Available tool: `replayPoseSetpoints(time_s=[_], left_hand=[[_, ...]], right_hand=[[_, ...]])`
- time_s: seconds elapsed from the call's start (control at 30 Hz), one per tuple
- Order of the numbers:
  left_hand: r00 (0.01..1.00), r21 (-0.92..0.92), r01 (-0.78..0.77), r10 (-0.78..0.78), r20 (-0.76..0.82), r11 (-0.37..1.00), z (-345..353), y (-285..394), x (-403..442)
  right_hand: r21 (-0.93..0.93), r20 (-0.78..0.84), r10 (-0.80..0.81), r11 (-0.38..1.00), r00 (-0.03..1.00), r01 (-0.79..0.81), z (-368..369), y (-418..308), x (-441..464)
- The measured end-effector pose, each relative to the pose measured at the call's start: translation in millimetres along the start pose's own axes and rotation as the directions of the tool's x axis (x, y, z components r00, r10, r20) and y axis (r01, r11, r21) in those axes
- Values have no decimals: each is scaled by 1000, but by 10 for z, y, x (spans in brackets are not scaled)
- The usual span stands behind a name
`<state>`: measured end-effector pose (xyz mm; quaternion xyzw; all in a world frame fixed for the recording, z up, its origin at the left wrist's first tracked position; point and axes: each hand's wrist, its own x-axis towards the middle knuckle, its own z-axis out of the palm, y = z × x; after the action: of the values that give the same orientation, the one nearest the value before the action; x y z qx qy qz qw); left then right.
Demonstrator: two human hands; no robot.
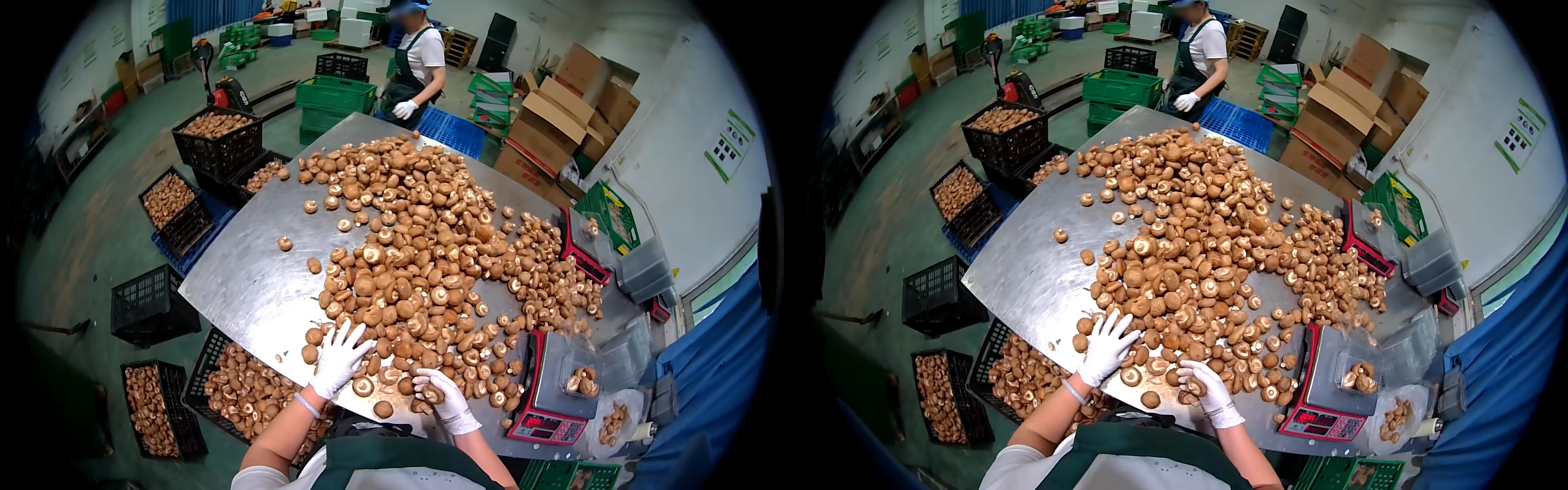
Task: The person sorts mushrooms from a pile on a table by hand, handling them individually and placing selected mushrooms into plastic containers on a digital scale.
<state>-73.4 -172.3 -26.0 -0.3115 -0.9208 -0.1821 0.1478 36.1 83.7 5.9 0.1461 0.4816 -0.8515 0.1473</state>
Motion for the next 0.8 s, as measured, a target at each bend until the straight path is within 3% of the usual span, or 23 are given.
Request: replayPoseSetpoints(time_s=[0.13,0.2,0.3,0.33,0.47,0.53,0.6,0.67,0.73,0.8], left_hand=[[980,60,142,-131,-151,988,-19,-107,117],[959,-38,211,-214,-186,977,41,-211,141],[938,-114,315,-327,-117,942,-21,-305,215],[902,-193,407,-426,-65,893,-38,-314,227],[839,-264,524,-544,-3,810,50,-642,200],[846,-285,487,-527,-79,825,39,-778,225],[862,-217,476,-501,-73,852,15,-822,240],[894,41,442,-436,-102,896,-177,-621,401],[952,-89,297,-302,-47,951,-318,-373,593],[985,-195,162,-171,-28,967,-70,-250,695]], right_hand=[[20,22,-17,1000,1000,17,-66,9,-30],[26,25,-19,999,1000,18,-86,19,-50],[-56,-2,-48,997,999,48,-85,42,-74],[-50,3,-62,997,998,62,-71,52,-95],[8,43,-25,1000,999,25,-189,88,-37],[-23,-32,38,999,999,-38,-196,49,-22],[-129,2,-12,992,1000,12,-201,-74,11],[-285,-44,-89,956,995,73,-28,-342,88],[-486,33,-290,832,957,268,-47,-411,439],[-567,58,-298,775,953,277,270,-710,720]])
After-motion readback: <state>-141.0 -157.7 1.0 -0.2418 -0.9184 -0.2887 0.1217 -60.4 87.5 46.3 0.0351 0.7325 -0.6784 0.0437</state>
